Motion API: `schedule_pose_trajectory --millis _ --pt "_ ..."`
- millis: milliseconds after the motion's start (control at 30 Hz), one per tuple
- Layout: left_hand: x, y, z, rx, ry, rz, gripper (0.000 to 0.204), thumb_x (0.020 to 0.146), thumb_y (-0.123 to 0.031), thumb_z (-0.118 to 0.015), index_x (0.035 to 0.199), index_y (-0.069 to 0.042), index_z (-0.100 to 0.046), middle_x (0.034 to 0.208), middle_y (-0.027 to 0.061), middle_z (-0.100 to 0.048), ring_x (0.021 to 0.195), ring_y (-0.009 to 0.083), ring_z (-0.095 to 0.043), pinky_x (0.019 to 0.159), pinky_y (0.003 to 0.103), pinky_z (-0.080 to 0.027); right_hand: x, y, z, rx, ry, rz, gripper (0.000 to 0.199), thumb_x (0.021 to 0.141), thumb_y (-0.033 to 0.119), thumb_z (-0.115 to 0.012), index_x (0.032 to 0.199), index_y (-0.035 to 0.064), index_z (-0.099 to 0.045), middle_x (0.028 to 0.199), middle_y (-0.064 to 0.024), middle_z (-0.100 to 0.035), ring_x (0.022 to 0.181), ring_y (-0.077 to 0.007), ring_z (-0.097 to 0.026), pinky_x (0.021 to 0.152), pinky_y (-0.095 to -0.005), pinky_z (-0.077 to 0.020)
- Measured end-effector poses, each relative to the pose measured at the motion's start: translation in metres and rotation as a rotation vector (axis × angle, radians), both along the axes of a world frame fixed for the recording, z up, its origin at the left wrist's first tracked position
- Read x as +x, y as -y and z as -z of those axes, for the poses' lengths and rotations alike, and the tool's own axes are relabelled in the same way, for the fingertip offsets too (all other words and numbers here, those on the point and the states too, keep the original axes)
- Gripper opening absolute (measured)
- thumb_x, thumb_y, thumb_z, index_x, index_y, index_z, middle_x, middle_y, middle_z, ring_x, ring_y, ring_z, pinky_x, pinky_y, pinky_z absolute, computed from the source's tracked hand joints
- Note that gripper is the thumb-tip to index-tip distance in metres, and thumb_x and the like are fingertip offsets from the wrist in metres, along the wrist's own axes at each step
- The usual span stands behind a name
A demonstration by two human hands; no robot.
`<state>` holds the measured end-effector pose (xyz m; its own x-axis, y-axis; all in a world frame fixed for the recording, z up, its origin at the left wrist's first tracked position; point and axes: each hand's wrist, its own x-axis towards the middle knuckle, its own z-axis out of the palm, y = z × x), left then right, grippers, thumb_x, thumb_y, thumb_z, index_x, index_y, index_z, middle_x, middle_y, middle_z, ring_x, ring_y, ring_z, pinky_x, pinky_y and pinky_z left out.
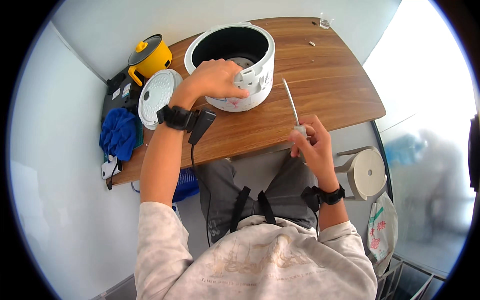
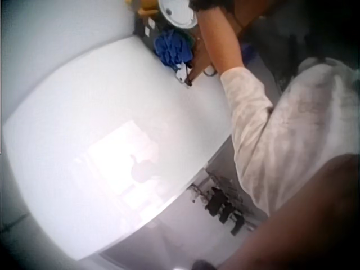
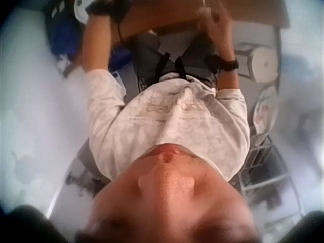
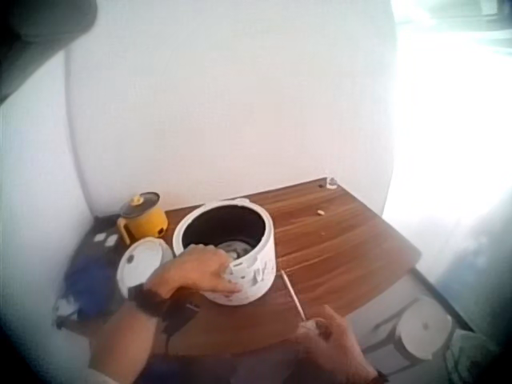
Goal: The person uses a screwdriver to remove screws from a white rice cooker and its lid, then wipes the table with a blue cloth. They continue to unscrew and remove small plastic components from the lid, placing them on the table.
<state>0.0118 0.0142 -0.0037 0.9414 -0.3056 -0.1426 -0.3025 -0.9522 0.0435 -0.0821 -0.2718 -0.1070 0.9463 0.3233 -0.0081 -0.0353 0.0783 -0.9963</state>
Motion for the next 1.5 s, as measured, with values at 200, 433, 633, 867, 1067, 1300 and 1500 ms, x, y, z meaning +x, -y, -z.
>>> schedule_pose_trajectory --millis 200,433,633,867,1067,1300,1500 --pt "0.000 0.001 0.001 -0.009 -0.001 -0.013 0.049 0.077 -0.050 -0.079 0.103 -0.008 -0.077 0.091 0.0144 -0.076 0.083 0.0314 -0.074 0.075 0.039 -0.057 0.001 -0.005 0.004 -0.209 0.154 0.079 0.026 0.096 0.017 -0.066 0.119 0.0056 -0.063 0.081 -0.0054 -0.069 0.066 -0.0105 -0.064 0.058 -0.0272 -0.0478" --pt "-0.001 -0.002 0.003 -0.016 0.027 0.002 0.049 0.077 -0.050 -0.079 0.102 -0.009 -0.077 0.091 0.0147 -0.076 0.083 0.0317 -0.074 0.076 0.039 -0.057 -0.005 -0.023 0.002 -0.560 0.768 0.275 0.031 0.086 0.011 -0.074 0.117 0.0136 -0.071 0.083 -0.0054 -0.066 0.065 -0.0261 -0.062 0.060 -0.0335 -0.0507" --pt "0.000 0.000 0.003 -0.018 0.008 -0.018 0.050 0.077 -0.051 -0.079 0.103 -0.010 -0.077 0.091 0.0135 -0.077 0.083 0.0311 -0.075 0.076 0.039 -0.057 -0.004 -0.025 -0.001 -0.513 0.777 0.300 0.035 0.084 0.009 -0.076 0.118 0.0127 -0.071 0.083 -0.0064 -0.064 0.066 -0.0252 -0.063 0.060 -0.0348 -0.0514" --pt "0.001 0.001 0.003 -0.021 0.002 -0.015 0.050 0.076 -0.052 -0.079 0.104 -0.010 -0.078 0.090 0.0125 -0.077 0.083 0.0303 -0.075 0.076 0.037 -0.057 -0.004 -0.030 0.007 -0.475 0.786 0.273 0.037 0.084 0.008 -0.076 0.120 0.0135 -0.071 0.082 -0.0061 -0.062 0.064 -0.0238 -0.061 0.059 -0.0338 -0.0511" --pt "0.000 0.000 0.004 -0.013 0.006 -0.030 0.053 0.076 -0.053 -0.079 0.105 -0.010 -0.077 0.089 0.0125 -0.077 0.081 0.0295 -0.075 0.075 0.037 -0.057 -0.003 -0.027 0.004 -0.667 0.907 0.379 0.042 0.080 0.006 -0.078 0.120 0.0191 -0.072 0.081 -0.0024 -0.055 0.067 -0.0190 -0.058 0.058 -0.0320 -0.0493" --pt "0.000 -0.002 0.005 -0.034 0.027 -0.023 0.053 0.075 -0.054 -0.080 0.103 -0.009 -0.077 0.088 0.0127 -0.077 0.080 0.0296 -0.075 0.073 0.037 -0.056 0.001 -0.025 0.004 -0.688 0.962 0.445 0.047 0.077 0.005 -0.078 0.120 0.0229 -0.073 0.084 -0.0019 -0.050 0.073 -0.0177 -0.055 0.059 -0.0316 -0.0490" --pt "-0.001 0.001 0.002 -0.015 0.008 -0.030 0.053 0.075 -0.053 -0.081 0.104 -0.009 -0.077 0.090 0.0126 -0.077 0.081 0.0290 -0.075 0.075 0.036 -0.057 0.003 -0.026 0.005 -0.694 0.933 0.448 0.045 0.079 0.005 -0.077 0.120 0.0221 -0.073 0.084 -0.0022 -0.049 0.073 -0.0181 -0.055 0.059 -0.0320 -0.0491"
